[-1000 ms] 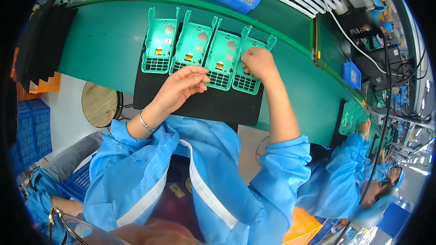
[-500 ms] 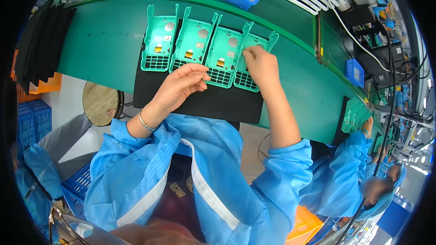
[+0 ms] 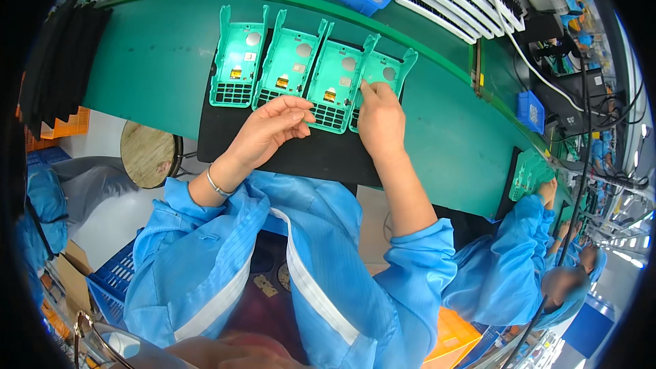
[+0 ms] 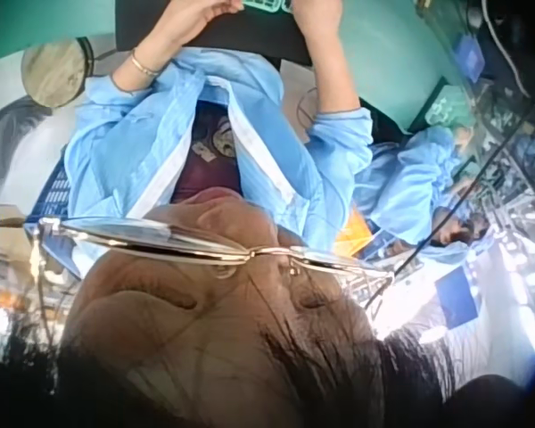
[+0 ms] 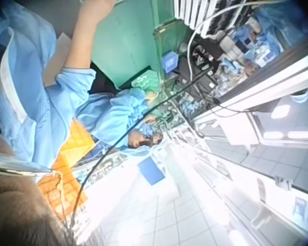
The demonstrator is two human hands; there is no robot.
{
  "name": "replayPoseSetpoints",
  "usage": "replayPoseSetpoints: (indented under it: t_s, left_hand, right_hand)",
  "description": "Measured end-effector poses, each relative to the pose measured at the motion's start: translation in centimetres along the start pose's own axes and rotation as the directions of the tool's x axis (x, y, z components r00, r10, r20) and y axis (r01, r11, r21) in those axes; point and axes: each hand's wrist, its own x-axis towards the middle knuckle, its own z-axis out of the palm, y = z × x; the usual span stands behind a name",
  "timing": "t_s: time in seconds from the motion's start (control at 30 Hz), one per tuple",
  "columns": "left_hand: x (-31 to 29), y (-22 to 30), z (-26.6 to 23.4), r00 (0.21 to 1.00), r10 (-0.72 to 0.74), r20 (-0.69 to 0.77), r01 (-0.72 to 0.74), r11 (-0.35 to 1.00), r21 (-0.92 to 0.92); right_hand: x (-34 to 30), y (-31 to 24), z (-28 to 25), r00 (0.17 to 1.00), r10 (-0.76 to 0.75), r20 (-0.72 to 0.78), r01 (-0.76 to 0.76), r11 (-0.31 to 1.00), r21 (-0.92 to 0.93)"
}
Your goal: Assembling small electronic components into green plastic housings on an industrial production line.
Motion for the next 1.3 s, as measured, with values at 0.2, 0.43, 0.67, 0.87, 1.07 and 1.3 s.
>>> replayPoseSetpoints:
  t_s: [0.2,0.43,0.67,0.87,1.07,1.3]
  left_hand:
    - [-0.6,0.3,-0.2,1.000,-0.004,0.000,0.004,1.000,0.006]
    - [-1.1,0.6,0.4,1.000,-0.006,-0.012,0.006,1.000,-0.016]
    - [-1.6,2.7,-1.6,0.994,0.073,-0.084,-0.075,0.997,-0.025]
    - [-1.8,2.5,-2.4,0.994,0.062,-0.084,-0.065,0.997,-0.034]
    - [-2.7,2.6,-2.2,0.995,0.040,-0.097,-0.041,0.999,-0.008]
    - [-2.6,2.4,-2.6,0.997,0.066,-0.049,-0.067,0.997,-0.025]
  right_hand:
    - [1.6,0.4,-1.6,0.997,0.074,0.024,-0.077,0.979,0.188]
    - [3.0,1.5,-1.1,0.996,0.026,0.082,-0.019,0.996,-0.083]
    - [2.2,1.3,-1.3,0.993,-0.019,0.115,0.018,1.000,0.009]
    - [1.8,0.3,-1.6,0.998,0.004,0.070,-0.006,1.000,0.025]
    - [2.5,-0.6,-1.2,0.995,-0.004,0.102,0.021,0.987,-0.157]
    - [3.6,-1.0,-1.2,0.972,0.040,0.232,0.055,0.920,-0.389]
